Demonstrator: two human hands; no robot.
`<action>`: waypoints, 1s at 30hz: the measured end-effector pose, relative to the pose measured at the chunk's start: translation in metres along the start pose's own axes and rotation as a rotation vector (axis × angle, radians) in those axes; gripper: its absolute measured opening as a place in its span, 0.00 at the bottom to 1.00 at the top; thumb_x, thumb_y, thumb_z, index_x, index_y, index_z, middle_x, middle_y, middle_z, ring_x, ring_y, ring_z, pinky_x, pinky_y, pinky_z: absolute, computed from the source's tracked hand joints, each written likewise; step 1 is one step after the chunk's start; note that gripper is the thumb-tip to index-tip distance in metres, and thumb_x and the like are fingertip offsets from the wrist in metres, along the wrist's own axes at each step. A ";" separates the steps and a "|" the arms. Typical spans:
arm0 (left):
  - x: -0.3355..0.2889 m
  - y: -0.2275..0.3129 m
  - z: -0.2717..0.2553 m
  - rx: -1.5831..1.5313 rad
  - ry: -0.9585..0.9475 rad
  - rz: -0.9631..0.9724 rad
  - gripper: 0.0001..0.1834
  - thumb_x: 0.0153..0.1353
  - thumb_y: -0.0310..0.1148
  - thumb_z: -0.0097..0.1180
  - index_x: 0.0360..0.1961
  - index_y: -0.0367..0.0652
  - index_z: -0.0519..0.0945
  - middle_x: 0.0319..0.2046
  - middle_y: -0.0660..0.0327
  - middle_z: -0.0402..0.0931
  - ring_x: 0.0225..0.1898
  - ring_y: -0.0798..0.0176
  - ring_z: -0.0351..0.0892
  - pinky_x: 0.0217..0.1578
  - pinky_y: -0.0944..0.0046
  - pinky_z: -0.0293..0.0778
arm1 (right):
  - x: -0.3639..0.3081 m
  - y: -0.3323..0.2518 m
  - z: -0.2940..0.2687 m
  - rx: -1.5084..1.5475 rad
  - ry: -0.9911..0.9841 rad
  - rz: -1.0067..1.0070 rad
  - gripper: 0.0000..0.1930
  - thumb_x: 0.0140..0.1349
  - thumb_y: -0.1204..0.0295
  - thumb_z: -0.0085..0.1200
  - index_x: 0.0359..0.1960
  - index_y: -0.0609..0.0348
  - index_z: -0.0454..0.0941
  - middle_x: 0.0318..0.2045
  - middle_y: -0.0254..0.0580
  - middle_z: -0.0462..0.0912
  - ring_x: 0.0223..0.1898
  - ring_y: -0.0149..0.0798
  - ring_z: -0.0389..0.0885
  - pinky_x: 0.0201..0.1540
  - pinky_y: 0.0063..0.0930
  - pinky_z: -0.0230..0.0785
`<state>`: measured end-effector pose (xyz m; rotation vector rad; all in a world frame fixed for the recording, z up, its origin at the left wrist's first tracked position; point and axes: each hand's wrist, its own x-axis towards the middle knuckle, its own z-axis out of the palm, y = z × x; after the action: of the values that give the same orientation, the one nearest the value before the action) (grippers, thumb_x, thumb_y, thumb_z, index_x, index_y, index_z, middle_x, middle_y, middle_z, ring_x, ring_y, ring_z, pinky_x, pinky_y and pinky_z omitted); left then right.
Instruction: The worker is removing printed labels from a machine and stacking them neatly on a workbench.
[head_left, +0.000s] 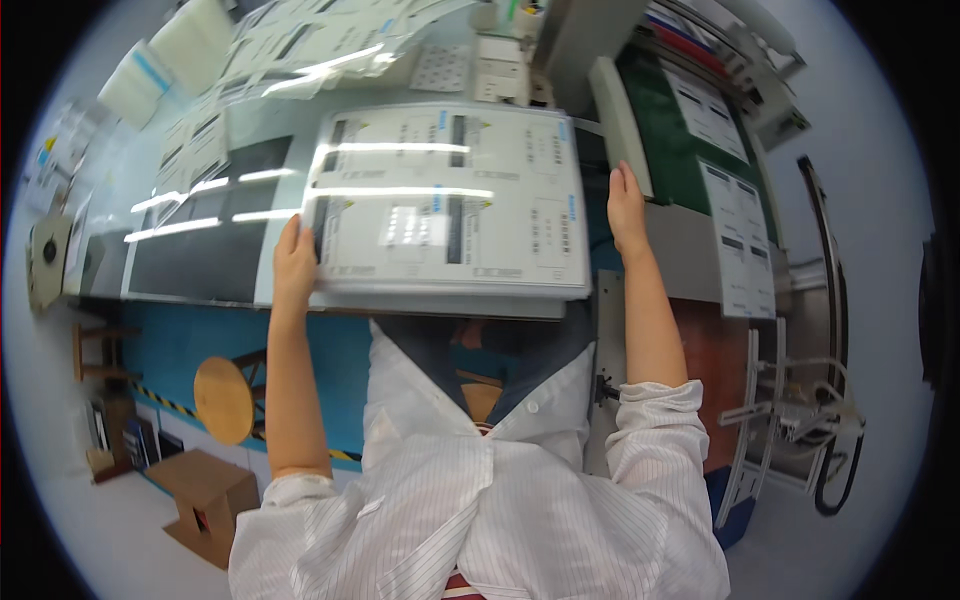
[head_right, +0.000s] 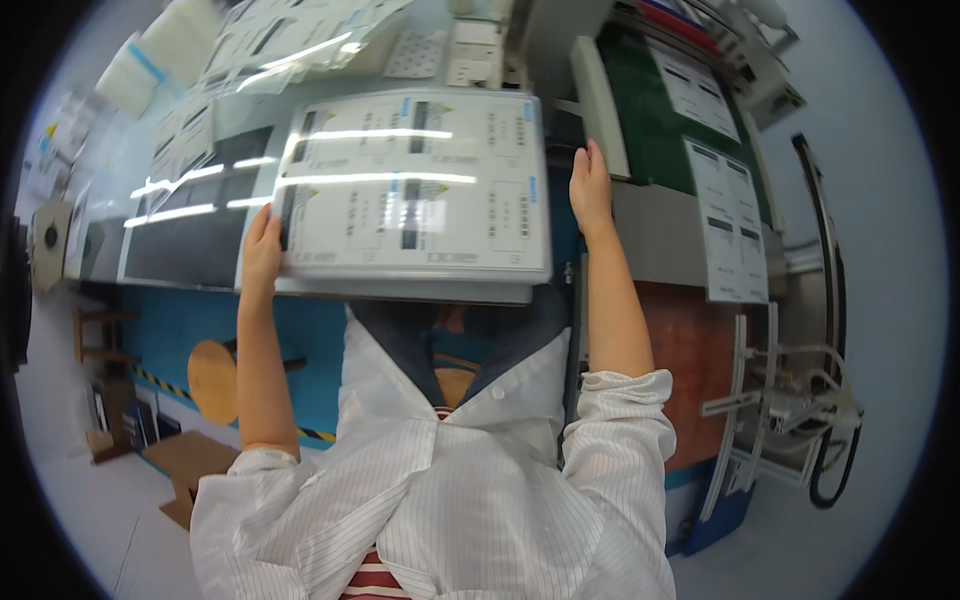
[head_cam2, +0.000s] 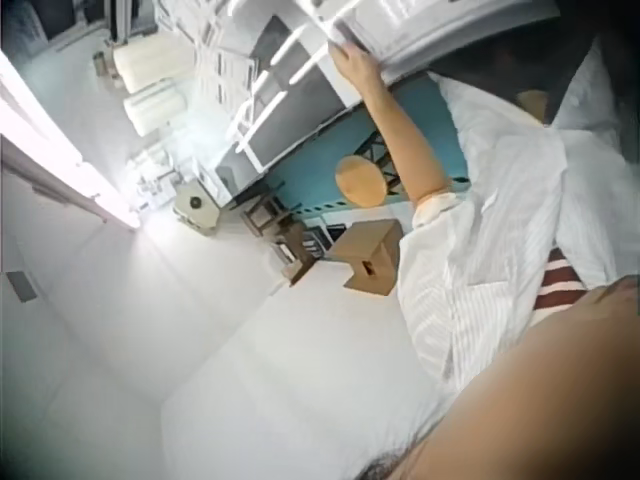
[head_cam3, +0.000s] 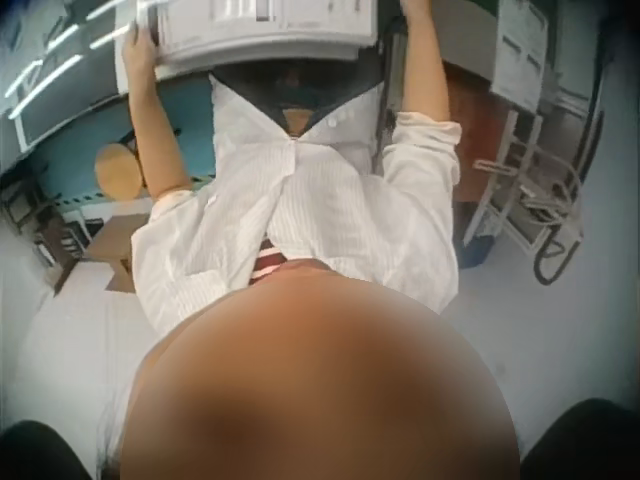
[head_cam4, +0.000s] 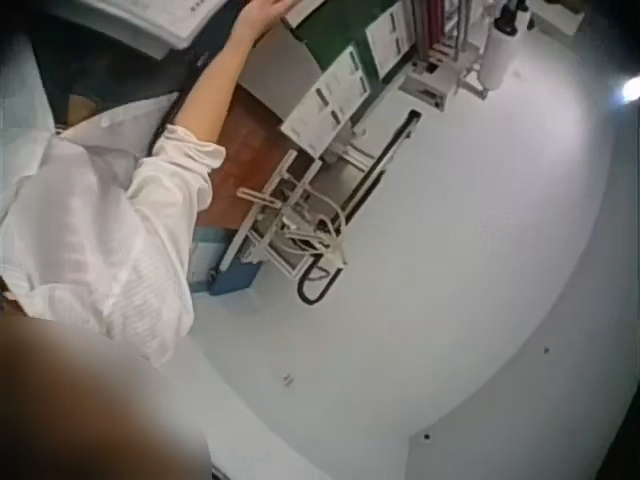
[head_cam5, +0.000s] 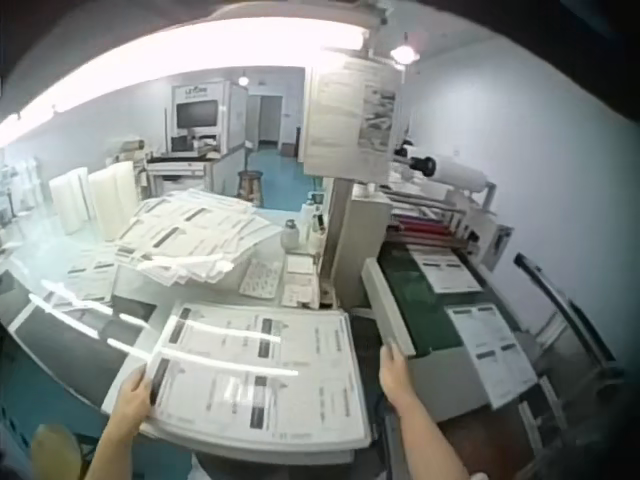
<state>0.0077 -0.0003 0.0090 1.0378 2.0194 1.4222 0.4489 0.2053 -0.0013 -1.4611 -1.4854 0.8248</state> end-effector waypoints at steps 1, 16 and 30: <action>0.002 0.000 0.002 -0.029 -0.020 -0.021 0.22 0.68 0.33 0.44 0.59 0.32 0.71 0.53 0.50 0.75 0.52 0.57 0.74 0.54 0.63 0.67 | 0.001 0.016 -0.023 -0.192 0.120 -0.111 0.26 0.69 0.63 0.43 0.64 0.67 0.63 0.64 0.59 0.64 0.67 0.53 0.60 0.66 0.38 0.56; -0.003 0.000 0.015 0.491 0.223 0.136 0.24 0.70 0.40 0.40 0.61 0.39 0.70 0.52 0.46 0.76 0.54 0.45 0.76 0.53 0.55 0.69 | -0.055 0.143 -0.243 -1.315 0.229 0.308 0.17 0.64 0.76 0.43 0.55 0.64 0.66 0.57 0.59 0.71 0.58 0.57 0.71 0.57 0.45 0.68; 0.003 -0.011 0.003 0.044 0.163 -0.057 0.21 0.68 0.41 0.41 0.53 0.40 0.77 0.48 0.50 0.79 0.52 0.50 0.76 0.53 0.57 0.68 | -0.151 -0.092 -0.113 -0.652 0.219 -0.582 0.18 0.67 0.80 0.38 0.56 0.64 0.73 0.49 0.59 0.79 0.50 0.57 0.79 0.53 0.42 0.71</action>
<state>0.0044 0.0016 -0.0024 0.8998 2.1857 1.4813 0.5035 0.0347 0.1076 -1.3710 -1.9574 -0.1914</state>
